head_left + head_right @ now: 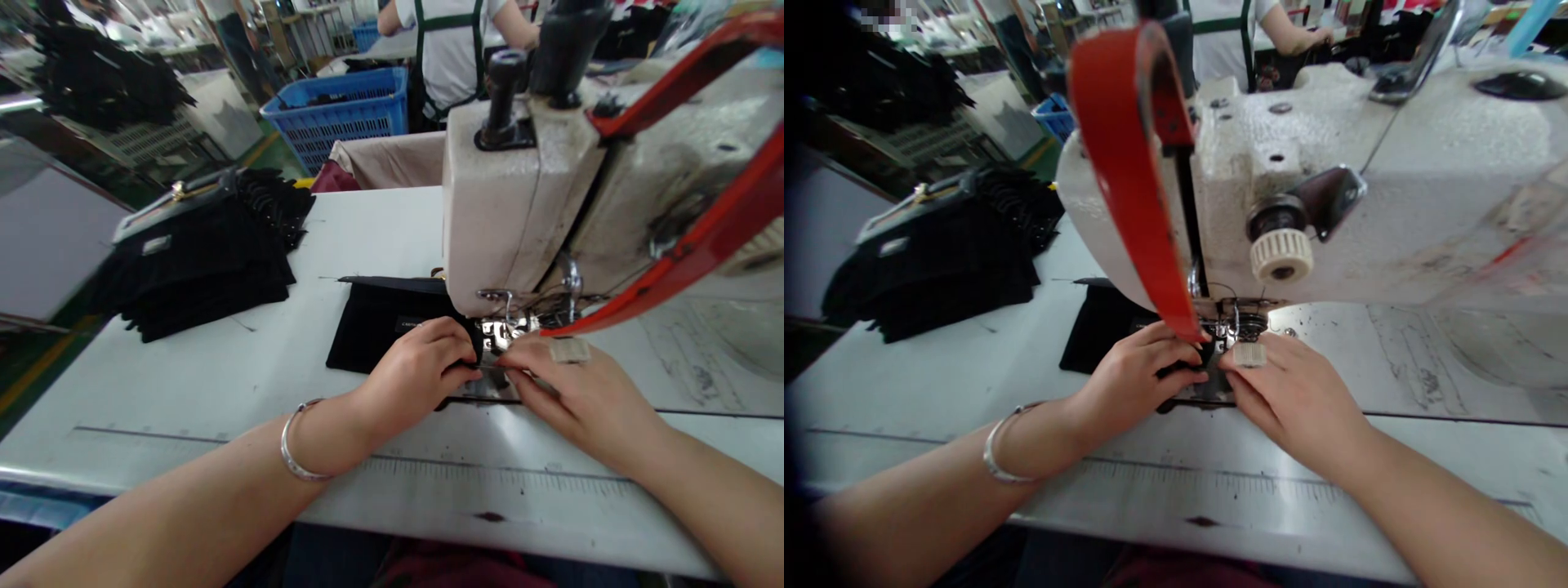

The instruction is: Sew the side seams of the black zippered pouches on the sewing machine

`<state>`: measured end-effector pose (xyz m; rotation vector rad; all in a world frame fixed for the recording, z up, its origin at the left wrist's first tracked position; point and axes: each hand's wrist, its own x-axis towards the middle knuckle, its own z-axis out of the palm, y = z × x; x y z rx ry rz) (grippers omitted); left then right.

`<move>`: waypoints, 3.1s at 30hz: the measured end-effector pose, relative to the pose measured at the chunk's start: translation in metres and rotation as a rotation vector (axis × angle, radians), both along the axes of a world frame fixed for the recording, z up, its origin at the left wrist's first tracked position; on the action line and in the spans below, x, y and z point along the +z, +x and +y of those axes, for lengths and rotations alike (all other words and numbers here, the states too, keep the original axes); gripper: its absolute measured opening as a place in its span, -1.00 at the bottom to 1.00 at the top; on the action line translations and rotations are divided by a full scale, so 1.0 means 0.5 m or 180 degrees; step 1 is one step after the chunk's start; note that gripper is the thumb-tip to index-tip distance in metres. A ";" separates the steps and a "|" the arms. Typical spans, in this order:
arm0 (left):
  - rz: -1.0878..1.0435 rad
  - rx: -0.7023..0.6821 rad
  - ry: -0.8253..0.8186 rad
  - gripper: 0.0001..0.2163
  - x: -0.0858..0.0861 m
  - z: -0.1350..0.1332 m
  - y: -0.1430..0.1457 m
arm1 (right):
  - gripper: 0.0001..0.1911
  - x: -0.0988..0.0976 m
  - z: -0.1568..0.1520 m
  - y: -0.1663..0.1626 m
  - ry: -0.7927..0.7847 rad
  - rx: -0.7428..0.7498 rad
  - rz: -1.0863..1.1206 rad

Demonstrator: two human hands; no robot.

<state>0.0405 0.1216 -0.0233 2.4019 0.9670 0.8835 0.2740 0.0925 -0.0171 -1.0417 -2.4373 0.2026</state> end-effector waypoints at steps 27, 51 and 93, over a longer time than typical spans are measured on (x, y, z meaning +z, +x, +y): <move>0.0278 -0.0415 0.0210 -0.92 0.015 -0.012 -0.003 | -0.83 0.020 0.025 0.123 0.0269 -0.0893 -0.0354; 0.0491 -0.0354 0.0820 -0.92 0.011 -0.030 -0.008 | -0.71 -0.001 -0.026 -0.002 0.0220 0.0470 -0.0362; 0.0777 -0.0373 0.0823 -0.77 -0.001 0.038 -0.022 | -0.61 -0.013 -0.009 -0.008 0.0094 -0.0125 -0.0607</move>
